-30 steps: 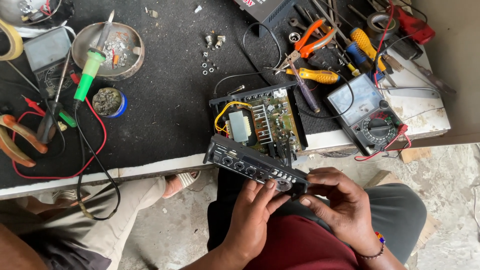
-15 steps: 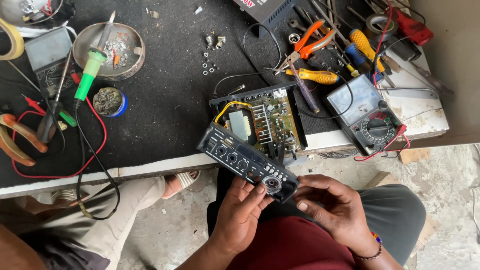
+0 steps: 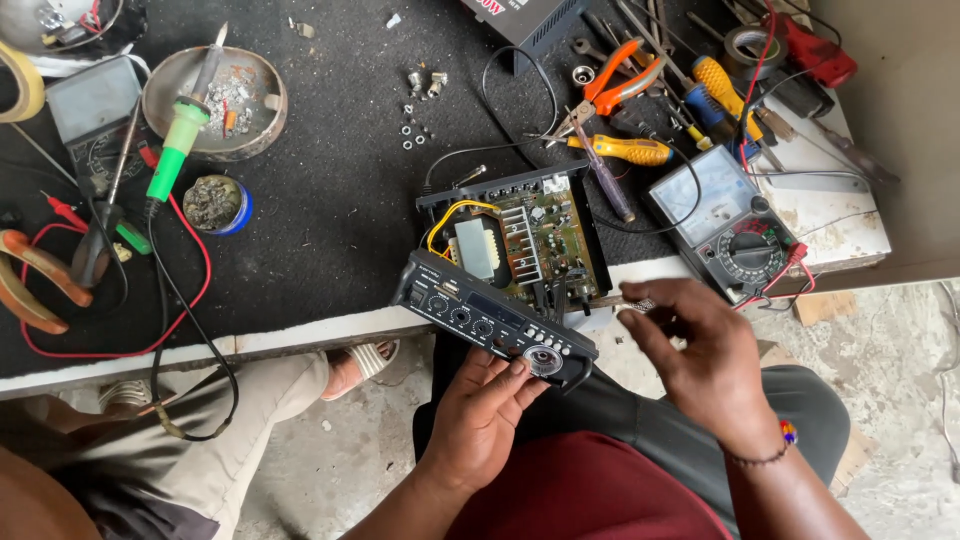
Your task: Disassembling an electronic device and inspecting the internal circuit board using a screwdriver.
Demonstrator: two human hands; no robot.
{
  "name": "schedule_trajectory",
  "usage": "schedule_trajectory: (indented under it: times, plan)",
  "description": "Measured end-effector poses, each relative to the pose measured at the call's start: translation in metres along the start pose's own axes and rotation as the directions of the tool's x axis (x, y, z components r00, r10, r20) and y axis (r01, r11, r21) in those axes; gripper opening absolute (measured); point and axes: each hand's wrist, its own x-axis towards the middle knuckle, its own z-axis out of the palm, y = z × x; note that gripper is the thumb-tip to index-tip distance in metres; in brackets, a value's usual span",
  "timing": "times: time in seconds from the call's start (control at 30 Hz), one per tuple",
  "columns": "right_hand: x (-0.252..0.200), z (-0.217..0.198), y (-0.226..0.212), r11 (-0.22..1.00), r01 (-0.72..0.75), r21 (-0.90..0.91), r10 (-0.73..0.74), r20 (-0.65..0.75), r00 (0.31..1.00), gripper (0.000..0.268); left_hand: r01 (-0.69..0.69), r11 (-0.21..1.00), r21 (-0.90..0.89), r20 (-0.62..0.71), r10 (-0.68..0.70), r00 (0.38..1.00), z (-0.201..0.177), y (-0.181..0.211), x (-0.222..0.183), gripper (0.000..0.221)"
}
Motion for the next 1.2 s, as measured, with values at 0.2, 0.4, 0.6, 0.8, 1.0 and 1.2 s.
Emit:
schedule_trajectory:
  times: [0.2,0.4,0.6,0.8,1.0,1.2]
  plan:
    - [0.036,0.004,-0.001,0.99,0.111,-0.091,-0.101,0.104,0.989,0.025,0.012,0.999,-0.053,-0.086,-0.017,0.996,-0.002,-0.008,0.002,0.025]
    - [0.061,0.009,0.01,0.936,0.328,-0.128,-0.271,0.335,0.903,0.033,-0.002,1.0,0.021,-0.001,0.002,1.0,0.006,0.0,-0.001,0.009]
    - [0.078,0.008,0.005,0.955,0.264,-0.134,-0.191,0.4,0.896,0.018,-0.028,0.998,-0.061,0.002,0.028,1.0,0.013,-0.006,0.004,0.01]
    - [0.077,0.014,0.014,0.937,0.307,-0.164,-0.231,0.368,0.901,0.025,-0.024,0.998,-0.061,0.014,0.025,1.0,0.013,-0.004,0.006,0.018]
    - [0.08,0.005,0.012,0.941,0.329,-0.083,-0.268,0.412,0.871,0.026,-0.031,0.998,-0.059,0.004,0.032,0.999,0.013,-0.005,0.007,0.01]
    - [0.076,-0.005,0.002,0.952,0.297,-0.077,-0.258,0.325,0.91,0.025,-0.035,0.998,-0.049,0.054,0.038,0.998,0.015,0.006,0.002,0.011]
